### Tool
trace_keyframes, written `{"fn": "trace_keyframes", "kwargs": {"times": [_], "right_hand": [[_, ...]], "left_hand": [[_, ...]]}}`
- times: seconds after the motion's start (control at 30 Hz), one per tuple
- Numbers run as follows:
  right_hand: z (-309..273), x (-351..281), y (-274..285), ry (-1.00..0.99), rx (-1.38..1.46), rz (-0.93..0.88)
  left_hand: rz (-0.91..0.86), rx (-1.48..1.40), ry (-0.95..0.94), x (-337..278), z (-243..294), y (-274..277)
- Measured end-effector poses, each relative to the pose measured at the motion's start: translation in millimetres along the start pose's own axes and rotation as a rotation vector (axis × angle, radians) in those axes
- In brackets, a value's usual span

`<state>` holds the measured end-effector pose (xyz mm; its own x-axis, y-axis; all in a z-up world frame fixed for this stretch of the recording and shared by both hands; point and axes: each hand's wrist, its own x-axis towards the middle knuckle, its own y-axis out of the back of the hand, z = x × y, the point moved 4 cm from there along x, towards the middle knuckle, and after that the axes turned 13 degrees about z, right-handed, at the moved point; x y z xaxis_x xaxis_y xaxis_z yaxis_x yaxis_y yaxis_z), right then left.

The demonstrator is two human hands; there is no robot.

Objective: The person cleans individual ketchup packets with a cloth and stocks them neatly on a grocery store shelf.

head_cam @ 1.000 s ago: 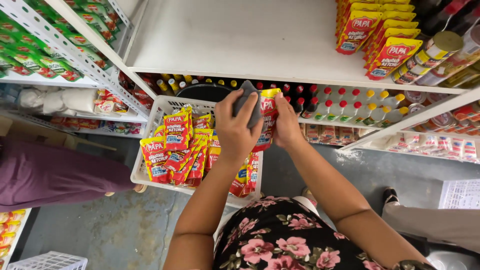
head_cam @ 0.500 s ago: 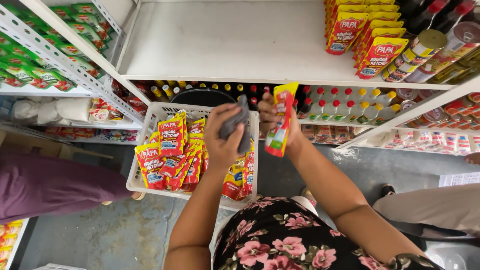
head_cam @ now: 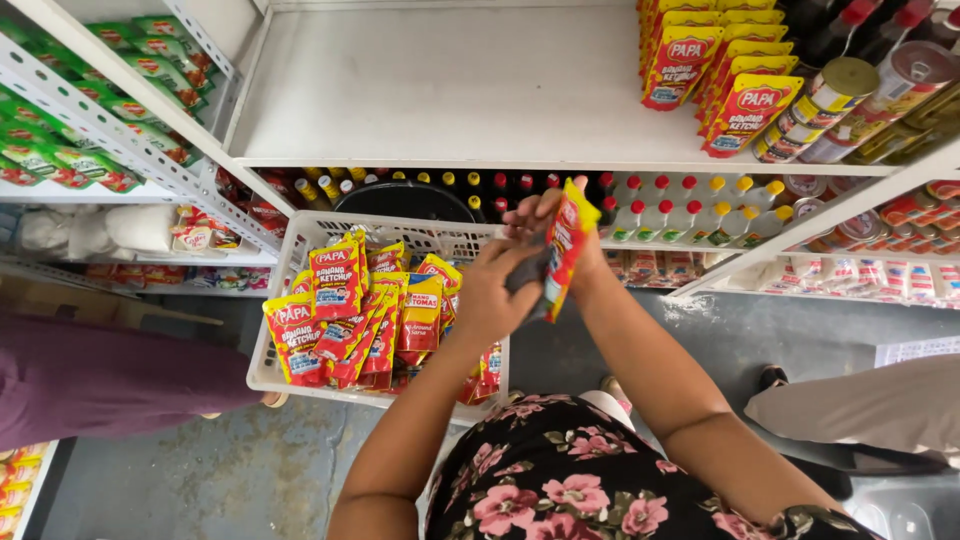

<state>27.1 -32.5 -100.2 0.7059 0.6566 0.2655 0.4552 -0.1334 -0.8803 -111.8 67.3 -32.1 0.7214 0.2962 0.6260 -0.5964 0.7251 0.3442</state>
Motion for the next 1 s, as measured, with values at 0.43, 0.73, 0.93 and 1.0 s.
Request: {"fn": "trace_keyframes", "kwargs": {"times": [0.43, 0.73, 0.93, 1.0], "right_hand": [[-50, 4, -8, 0.338, -0.815, 0.585], [-94, -12, 60, 0.353, -0.945, 0.541], [-144, -24, 24, 0.367, -1.046, 0.529], [-154, -25, 6, 0.179, -1.241, 0.595]], "left_hand": [[-0.125, -0.593, 0.214, 68, -14, 11], [-0.204, -0.616, 0.618, 83, -22, -42], [-0.174, -0.722, 0.547, 100, -24, -99], [-0.19, -0.788, 0.649, 107, -23, -118]]}}
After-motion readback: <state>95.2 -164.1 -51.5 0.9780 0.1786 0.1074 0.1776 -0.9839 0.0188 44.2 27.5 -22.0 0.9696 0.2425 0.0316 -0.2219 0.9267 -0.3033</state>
